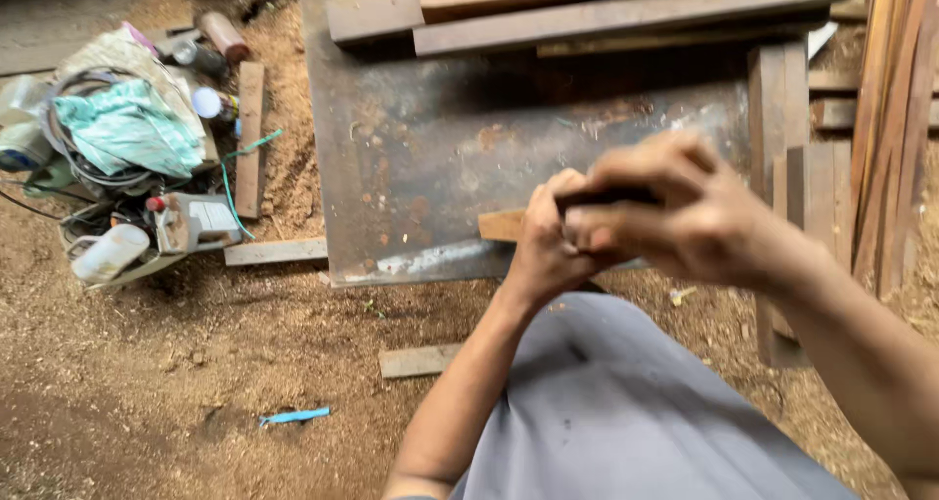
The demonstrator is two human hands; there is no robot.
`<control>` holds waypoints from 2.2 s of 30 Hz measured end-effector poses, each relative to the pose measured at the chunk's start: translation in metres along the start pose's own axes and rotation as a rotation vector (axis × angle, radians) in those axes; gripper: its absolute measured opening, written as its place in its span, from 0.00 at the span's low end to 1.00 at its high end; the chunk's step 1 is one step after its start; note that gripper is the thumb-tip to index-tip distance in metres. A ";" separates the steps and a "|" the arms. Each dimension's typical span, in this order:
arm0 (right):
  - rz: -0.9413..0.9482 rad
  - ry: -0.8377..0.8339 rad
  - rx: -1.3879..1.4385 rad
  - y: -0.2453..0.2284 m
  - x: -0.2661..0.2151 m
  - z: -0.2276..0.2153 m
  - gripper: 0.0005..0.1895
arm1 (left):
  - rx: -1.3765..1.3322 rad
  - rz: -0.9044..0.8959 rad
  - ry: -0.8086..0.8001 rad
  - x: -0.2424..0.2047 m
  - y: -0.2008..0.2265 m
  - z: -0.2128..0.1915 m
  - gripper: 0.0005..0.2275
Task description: The person sands a wooden block by hand using a piece of sandpaper, rubbing all surfaces and edges of the wood.
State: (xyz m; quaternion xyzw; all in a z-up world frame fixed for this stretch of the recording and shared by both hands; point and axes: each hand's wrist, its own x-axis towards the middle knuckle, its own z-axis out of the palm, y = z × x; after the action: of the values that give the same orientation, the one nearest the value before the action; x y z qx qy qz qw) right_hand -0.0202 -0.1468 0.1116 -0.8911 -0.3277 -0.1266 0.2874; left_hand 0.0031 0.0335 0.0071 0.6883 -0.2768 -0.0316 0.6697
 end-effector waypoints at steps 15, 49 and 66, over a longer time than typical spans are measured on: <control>0.532 0.346 0.590 -0.021 -0.023 -0.008 0.09 | 0.085 -0.028 -0.080 0.003 0.013 -0.007 0.25; 0.183 0.119 0.171 -0.027 -0.011 0.026 0.15 | -0.144 -0.169 -0.266 0.011 0.040 -0.048 0.46; 0.374 0.301 -0.039 -0.032 -0.008 0.030 0.10 | 0.085 -0.043 -0.213 0.007 0.032 -0.035 0.47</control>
State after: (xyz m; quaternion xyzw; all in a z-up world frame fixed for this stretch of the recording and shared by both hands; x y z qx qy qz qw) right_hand -0.0458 -0.1128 0.0978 -0.9127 -0.1081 -0.2089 0.3342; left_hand 0.0128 0.0635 0.0427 0.7147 -0.3329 -0.1071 0.6057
